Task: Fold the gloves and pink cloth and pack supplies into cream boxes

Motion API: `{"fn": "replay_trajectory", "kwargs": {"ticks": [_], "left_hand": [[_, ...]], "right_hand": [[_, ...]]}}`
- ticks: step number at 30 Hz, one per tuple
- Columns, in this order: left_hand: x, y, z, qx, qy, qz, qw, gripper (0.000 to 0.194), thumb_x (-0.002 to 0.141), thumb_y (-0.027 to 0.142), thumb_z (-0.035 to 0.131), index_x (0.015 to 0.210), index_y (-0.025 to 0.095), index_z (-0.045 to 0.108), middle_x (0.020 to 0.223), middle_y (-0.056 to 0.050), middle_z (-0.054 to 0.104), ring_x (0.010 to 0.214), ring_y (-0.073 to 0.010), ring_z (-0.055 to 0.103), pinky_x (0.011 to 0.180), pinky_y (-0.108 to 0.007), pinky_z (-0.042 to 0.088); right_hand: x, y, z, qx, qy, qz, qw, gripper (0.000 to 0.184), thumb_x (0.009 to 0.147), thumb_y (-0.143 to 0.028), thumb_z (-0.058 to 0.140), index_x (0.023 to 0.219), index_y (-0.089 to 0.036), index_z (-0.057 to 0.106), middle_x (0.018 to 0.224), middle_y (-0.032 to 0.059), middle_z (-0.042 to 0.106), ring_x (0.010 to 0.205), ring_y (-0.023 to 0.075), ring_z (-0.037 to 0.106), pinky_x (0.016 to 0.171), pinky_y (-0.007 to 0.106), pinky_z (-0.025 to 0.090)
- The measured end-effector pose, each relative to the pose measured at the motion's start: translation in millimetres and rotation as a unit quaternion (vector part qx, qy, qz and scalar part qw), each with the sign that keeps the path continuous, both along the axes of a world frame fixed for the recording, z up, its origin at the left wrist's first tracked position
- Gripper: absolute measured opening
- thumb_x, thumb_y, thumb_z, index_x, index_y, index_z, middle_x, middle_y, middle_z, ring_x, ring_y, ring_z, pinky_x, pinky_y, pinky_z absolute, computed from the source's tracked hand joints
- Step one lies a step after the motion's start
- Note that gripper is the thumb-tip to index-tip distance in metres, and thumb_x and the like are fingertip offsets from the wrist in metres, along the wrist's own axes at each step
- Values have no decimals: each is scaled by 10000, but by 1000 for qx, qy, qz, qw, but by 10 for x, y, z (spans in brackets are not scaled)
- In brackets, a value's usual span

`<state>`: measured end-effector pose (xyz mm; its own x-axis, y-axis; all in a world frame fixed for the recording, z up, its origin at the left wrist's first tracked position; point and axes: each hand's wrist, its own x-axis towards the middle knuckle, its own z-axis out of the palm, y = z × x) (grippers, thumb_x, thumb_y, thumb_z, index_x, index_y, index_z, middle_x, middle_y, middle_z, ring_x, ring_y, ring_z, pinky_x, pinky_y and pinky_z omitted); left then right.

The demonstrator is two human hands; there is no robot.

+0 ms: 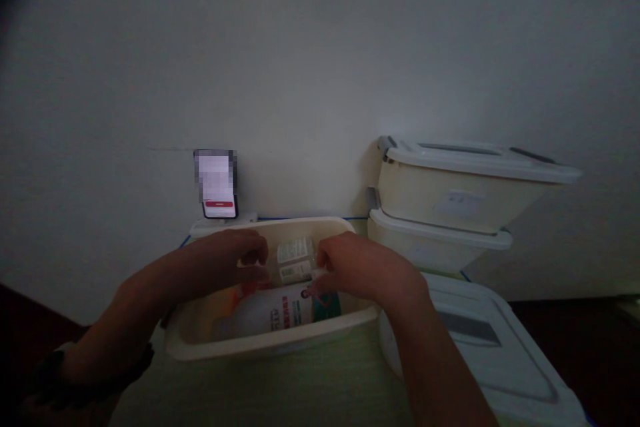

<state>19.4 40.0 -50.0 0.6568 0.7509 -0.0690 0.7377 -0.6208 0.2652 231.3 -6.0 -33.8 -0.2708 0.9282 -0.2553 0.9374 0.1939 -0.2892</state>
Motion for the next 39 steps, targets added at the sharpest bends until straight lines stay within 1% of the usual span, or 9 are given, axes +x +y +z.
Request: {"fn": "replay_trajectory", "kwargs": {"ticks": [4, 9, 14, 19, 23, 27, 32, 36, 39], "left_hand": [[80, 16, -64, -1, 20, -54, 998, 108, 700, 285, 562, 689, 195, 620, 702, -5, 614, 623, -135, 511, 535, -239, 300], [71, 76, -142, -5, 15, -62, 998, 118, 692, 246, 541, 663, 199, 645, 620, 4, 626, 581, -131, 527, 538, -247, 302], [105, 13, -50, -32, -18, -51, 998, 221, 739, 386, 529, 718, 192, 633, 569, 11, 614, 503, -118, 521, 483, -226, 295], [156, -53, 12, 31, -35, -65, 997, 313, 806, 455, 431, 741, 187, 580, 593, 3, 592, 504, -121, 502, 475, -224, 312], [49, 34, -3, 70, -49, -63, 994, 313, 825, 425, 391, 771, 186, 585, 771, -44, 625, 671, -160, 562, 597, -262, 413], [-125, 161, -39, 162, -73, -46, 983, 346, 801, 420, 385, 935, 174, 587, 1042, -103, 598, 977, -228, 534, 847, -361, 415], [-181, 181, -176, 119, -3, 83, 989, 579, 801, 443, 339, 1216, 51, 436, 1229, -206, 510, 1103, -289, 500, 905, -408, 402], [-133, 142, -216, 121, -26, 75, 989, 559, 836, 405, 275, 1234, 40, 418, 1233, -203, 508, 1107, -274, 508, 924, -392, 391], [-124, 147, -196, 125, -53, 62, 989, 542, 842, 406, 283, 1220, 51, 438, 1210, -198, 528, 1091, -263, 524, 922, -383, 394]], "right_hand": [[-42, 16, -2, -7, -31, -1, 1000, 173, 688, -342, 618, 739, -177, 627, 693, 25, 635, 621, 153, 562, 477, 233, 321], [-131, -13, 7, 32, -56, -8, 998, 165, 677, -286, 644, 745, -137, 635, 719, 74, 654, 648, 186, 585, 488, 246, 331], [-66, -121, -41, 63, -36, 26, 997, 225, 719, -334, 620, 852, -152, 626, 831, 73, 652, 750, 197, 592, 597, 265, 405], [205, -287, -119, 217, 45, 82, 972, 293, 842, -364, 487, 1045, -165, 554, 1044, 82, 572, 985, 194, 524, 863, 314, 402], [525, -370, -170, 319, 75, 36, 944, 318, 856, -274, 459, 1160, -181, 458, 1176, 103, 455, 1109, 187, 446, 960, 343, 356], [839, -489, -310, 251, -34, -77, 964, 354, 833, -90, 374, 1180, -142, 420, 1192, 127, 451, 1114, 181, 455, 944, 339, 372], [1099, -711, -665, 121, -132, -119, 977, 327, 690, 50, 476, 974, -73, 583, 1030, 178, 590, 930, 252, 590, 793, 373, 463], [1168, -750, -822, 91, -183, -144, 968, 256, 835, -76, 451, 1072, -109, 542, 1063, 126, 596, 923, 215, 594, 774, 401, 471], [1192, -714, -821, 81, -183, -129, 971, 263, 798, -46, 465, 1029, -116, 571, 1045, 138, 616, 930, 228, 595, 793, 384, 446]]}}
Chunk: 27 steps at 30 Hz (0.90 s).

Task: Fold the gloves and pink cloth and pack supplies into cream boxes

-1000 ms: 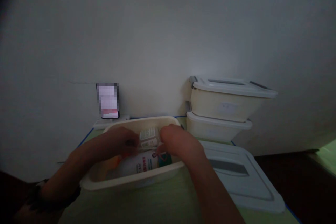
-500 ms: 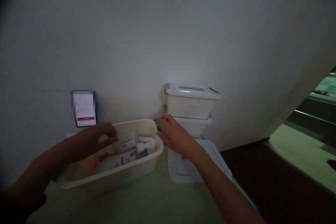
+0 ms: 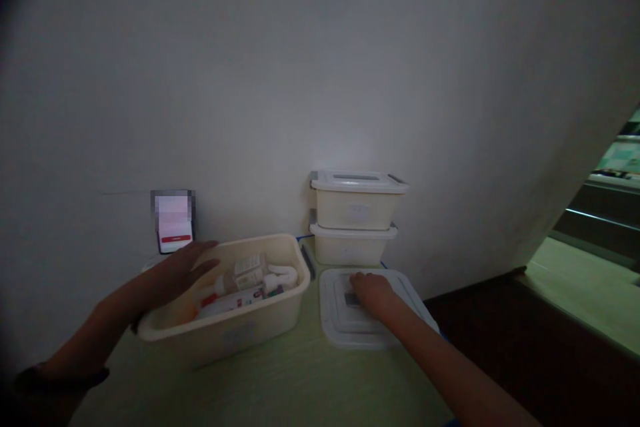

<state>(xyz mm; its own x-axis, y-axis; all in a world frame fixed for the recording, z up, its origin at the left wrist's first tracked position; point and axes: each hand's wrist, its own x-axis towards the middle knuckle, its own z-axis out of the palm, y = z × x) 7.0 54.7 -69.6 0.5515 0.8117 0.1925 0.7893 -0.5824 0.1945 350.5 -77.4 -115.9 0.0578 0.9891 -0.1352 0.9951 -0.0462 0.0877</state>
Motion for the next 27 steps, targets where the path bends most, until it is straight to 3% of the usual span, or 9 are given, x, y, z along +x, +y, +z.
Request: {"fn": "replay_trajectory", "kwargs": {"ticks": [3, 6, 9, 16, 22, 24, 27], "left_hand": [[-12, 19, 7, 13, -16, -6, 1000, 504, 838, 400, 313, 1201, 84, 462, 1193, -185, 546, 1075, -265, 535, 908, -402, 403], [-23, 40, -8, 13, -27, -14, 999, 486, 836, 390, 321, 1192, 94, 470, 1188, -176, 551, 1067, -259, 540, 902, -392, 409], [-25, 60, -25, 3, -35, -26, 999, 488, 844, 385, 303, 1196, 91, 466, 1195, -171, 545, 1082, -249, 528, 917, -378, 399], [-13, 70, -37, -5, -40, -27, 999, 520, 850, 368, 274, 1217, 44, 449, 1210, -193, 523, 1104, -261, 505, 939, -394, 377], [-11, 69, -78, 1, -39, -21, 999, 512, 847, 392, 316, 1220, 67, 445, 1203, -194, 524, 1079, -282, 521, 939, -426, 375], [-10, 51, -64, 2, -51, -27, 998, 553, 842, 407, 346, 1293, 87, 348, 1245, -195, 485, 1112, -283, 498, 948, -434, 371], [-4, -13, 31, 45, -108, -71, 991, 719, 819, 402, 432, 1390, 171, 61, 1386, -177, 307, 1232, -274, 371, 989, -446, 336]], "right_hand": [[55, 11, 37, -9, 19, 26, 999, 348, 653, 4, 530, 973, -118, 592, 1054, 158, 615, 961, 271, 582, 789, 354, 428], [140, -27, 87, -16, 42, 40, 998, 318, 574, -29, 560, 874, -128, 600, 959, 135, 637, 880, 271, 599, 716, 327, 436], [223, -86, 167, -10, 65, 32, 997, 251, 575, -66, 535, 807, -156, 574, 844, 92, 631, 771, 238, 592, 645, 308, 426], [348, -199, 435, 11, 141, 20, 990, 257, 584, -68, 495, 817, -173, 472, 819, 48, 556, 741, 174, 526, 648, 264, 409], [178, -206, 734, 47, 213, 65, 974, 234, 638, -84, 473, 840, -190, 426, 836, 15, 507, 773, 147, 489, 699, 251, 411], [18, -164, 871, 72, 250, 93, 961, 263, 635, -86, 481, 876, -187, 447, 848, 15, 508, 786, 151, 485, 717, 267, 406], [-277, -52, 1061, 104, 288, 149, 940, 365, 619, -62, 474, 964, -181, 479, 894, 21, 527, 842, 154, 489, 766, 278, 395]]}}
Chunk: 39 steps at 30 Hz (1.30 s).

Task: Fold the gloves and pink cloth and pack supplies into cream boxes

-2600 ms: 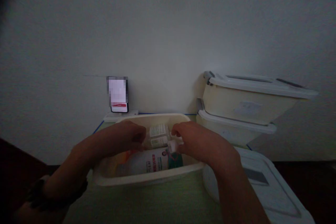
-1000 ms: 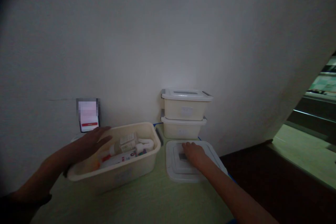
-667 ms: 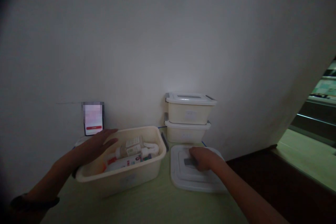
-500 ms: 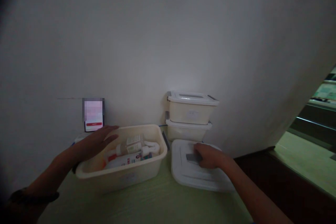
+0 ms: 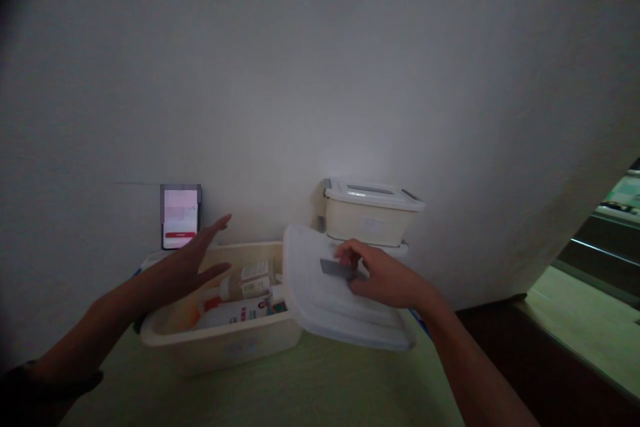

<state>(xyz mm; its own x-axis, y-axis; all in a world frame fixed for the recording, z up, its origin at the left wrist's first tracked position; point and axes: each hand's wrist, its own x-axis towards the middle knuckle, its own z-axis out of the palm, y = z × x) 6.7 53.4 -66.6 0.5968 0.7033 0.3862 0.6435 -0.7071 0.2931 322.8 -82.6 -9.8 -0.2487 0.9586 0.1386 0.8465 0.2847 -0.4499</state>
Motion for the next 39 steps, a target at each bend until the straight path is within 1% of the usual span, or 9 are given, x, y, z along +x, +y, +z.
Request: {"fn": "replay_trajectory", "kwargs": {"ticks": [2, 4, 8, 10, 16, 21, 24, 30, 39], "left_hand": [[2, -57, 100, 51, -49, -35, 997, 825, 787, 390, 512, 1390, 234, -29, 1442, -143, 183, 1289, -267, 272, 1017, -448, 305], [-5, -101, 199, 83, -80, -66, 991, 820, 769, 357, 560, 1390, 277, 31, 1457, -102, 150, 1308, -257, 227, 1029, -445, 291], [-69, -62, 300, 62, -57, -151, 985, 391, 799, 239, 528, 1185, 294, 519, 1337, -49, 428, 1267, -236, 322, 1008, -423, 324], [-129, 14, 291, 6, -62, -165, 984, 307, 819, 199, 483, 1096, 261, 600, 1224, -59, 550, 1161, -204, 467, 961, -382, 384], [-329, 236, 197, -147, -141, -96, 974, 271, 793, 257, 515, 1023, 184, 639, 1078, -65, 654, 994, -199, 593, 883, -343, 445], [-397, 342, 111, -238, -253, -70, 935, 282, 770, 344, 563, 957, 151, 649, 996, -56, 684, 969, -207, 596, 893, -369, 442], [-374, 362, 54, -278, -313, -90, 904, 320, 752, 337, 582, 1004, 144, 620, 1049, -68, 664, 989, -211, 590, 910, -382, 435], [-322, 382, -45, -286, -345, -52, 892, 374, 718, 326, 608, 1030, 121, 591, 1087, -98, 645, 1034, -224, 570, 953, -397, 403], [-223, 486, -169, -248, -355, 29, 901, 416, 713, 420, 614, 978, 99, 603, 989, -123, 675, 887, -251, 634, 806, -397, 503]], "right_hand": [[-211, 108, 87, 16, 14, 40, 999, 455, 621, -59, 484, 1060, -182, 482, 905, 17, 551, 841, 147, 505, 758, 267, 393], [-421, 242, 134, 17, 21, 61, 998, 461, 626, -63, 494, 1072, -181, 510, 917, 21, 580, 809, 138, 525, 711, 247, 401], [-765, 529, 153, 27, 41, 121, 991, 478, 616, -47, 508, 1075, -179, 536, 923, 22, 617, 816, 134, 553, 700, 238, 414], [-846, 630, 146, 35, 62, 127, 989, 447, 651, -71, 517, 1083, -182, 534, 941, 29, 633, 843, 146, 565, 716, 255, 426], [-588, 696, 62, 84, 143, 3, 986, 305, 842, -404, 433, 1025, -223, 596, 1064, 60, 616, 1006, 218, 540, 890, 366, 401], [-351, 811, -98, 152, 247, -26, 957, 418, 807, -530, 435, 1095, -250, 547, 1093, 56, 606, 1032, 233, 540, 912, 394, 401], [-399, 937, -220, 130, 319, -19, 938, 476, 744, -541, 524, 1112, -240, 520, 1127, 61, 602, 1030, 232, 556, 888, 394, 428], [-529, 1139, -478, 27, 306, 9, 952, 301, 783, -422, 525, 908, -160, 605, 921, 62, 679, 837, 207, 625, 759, 361, 483], [-565, 1276, -610, 129, 316, -45, 939, 278, 773, -376, 536, 891, -132, 592, 937, 82, 674, 876, 199, 615, 801, 335, 459]]}}
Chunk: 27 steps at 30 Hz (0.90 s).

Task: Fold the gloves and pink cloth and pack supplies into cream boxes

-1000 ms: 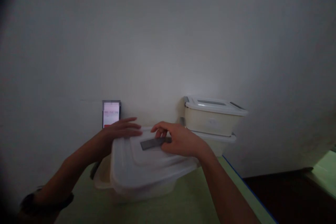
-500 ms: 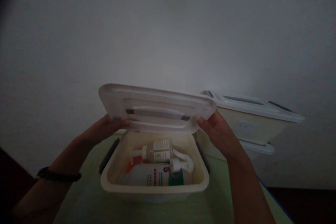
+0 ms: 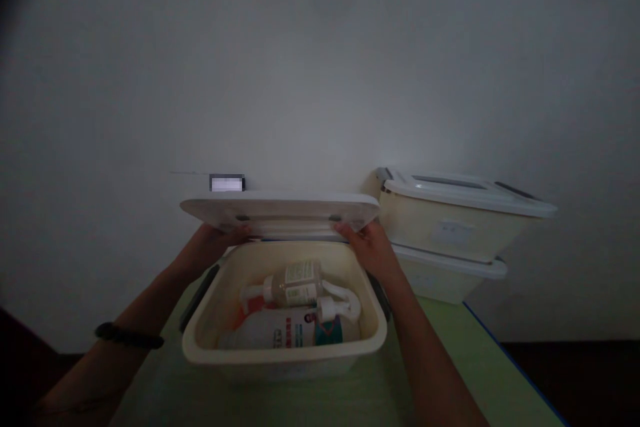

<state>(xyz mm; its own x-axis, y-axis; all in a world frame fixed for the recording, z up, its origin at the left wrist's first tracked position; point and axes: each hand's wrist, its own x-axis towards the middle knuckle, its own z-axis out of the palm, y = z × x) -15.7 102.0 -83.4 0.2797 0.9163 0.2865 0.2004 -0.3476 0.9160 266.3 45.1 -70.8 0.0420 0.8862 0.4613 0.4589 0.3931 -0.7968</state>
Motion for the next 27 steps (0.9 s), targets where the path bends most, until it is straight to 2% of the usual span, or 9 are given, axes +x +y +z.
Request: {"fn": "replay_trajectory", "kwargs": {"ticks": [3, 8, 13, 17, 23, 25, 27], "left_hand": [[-6, 50, -46, 12, 38, 8, 999, 443, 709, 450, 606, 976, 97, 607, 990, -130, 673, 921, -271, 621, 820, -413, 490], [-36, 60, -55, 7, 81, -49, 996, 452, 734, 445, 584, 1055, 127, 576, 1072, -118, 645, 971, -263, 601, 838, -408, 477], [-59, -39, 39, -20, 101, -76, 992, 394, 745, 391, 589, 1051, 143, 577, 1083, -107, 639, 981, -252, 590, 843, -379, 470], [-169, -87, 90, -43, 124, -90, 987, 335, 722, 366, 610, 988, 163, 626, 1019, -72, 666, 939, -248, 596, 836, -379, 463], [-318, -67, 82, -115, 47, -185, 975, 314, 752, 303, 562, 1021, 157, 631, 1062, -76, 650, 1010, -248, 563, 909, -395, 408], [-334, -50, 82, -132, 25, -200, 971, 352, 732, 287, 567, 1057, 165, 623, 1102, -77, 634, 1037, -262, 546, 921, -398, 397], [-342, -35, 89, -167, -5, -222, 961, 388, 736, 319, 516, 1079, 167, 618, 1132, -80, 620, 1061, -285, 530, 916, -413, 396]], "right_hand": [[22, 32, -34, 6, -3, -1, 1000, 309, 764, -388, 540, 933, -134, 594, 966, 81, 671, 904, 207, 610, 820, 347, 455], [121, 18, -71, -28, -32, 44, 998, 309, 782, -421, 517, 874, -149, 631, 874, 61, 692, 793, 214, 637, 705, 351, 504], [153, -33, -30, -36, -47, 54, 997, 293, 782, -415, 531, 929, -178, 620, 981, 56, 675, 885, 215, 623, 786, 372, 493], [192, -89, -1, -75, -94, 73, 990, 308, 778, -440, 514, 913, -193, 639, 976, 49, 684, 909, 220, 625, 833, 394, 481], [269, -154, 30, -119, -148, 57, 980, 359, 795, -463, 466, 954, -202, 655, 1018, 58, 676, 966, 239, 609, 895, 431, 439], [305, -196, 85, -119, -168, 93, 974, 389, 787, -463, 481, 1027, -196, 629, 1089, 70, 645, 1029, 240, 577, 926, 424, 415], [366, -273, 167, -119, -193, 156, 961, 446, 760, -447, 536, 1124, -191, 577, 1229, 79, 554, 1139, 240, 497, 984, 414, 356]]}}
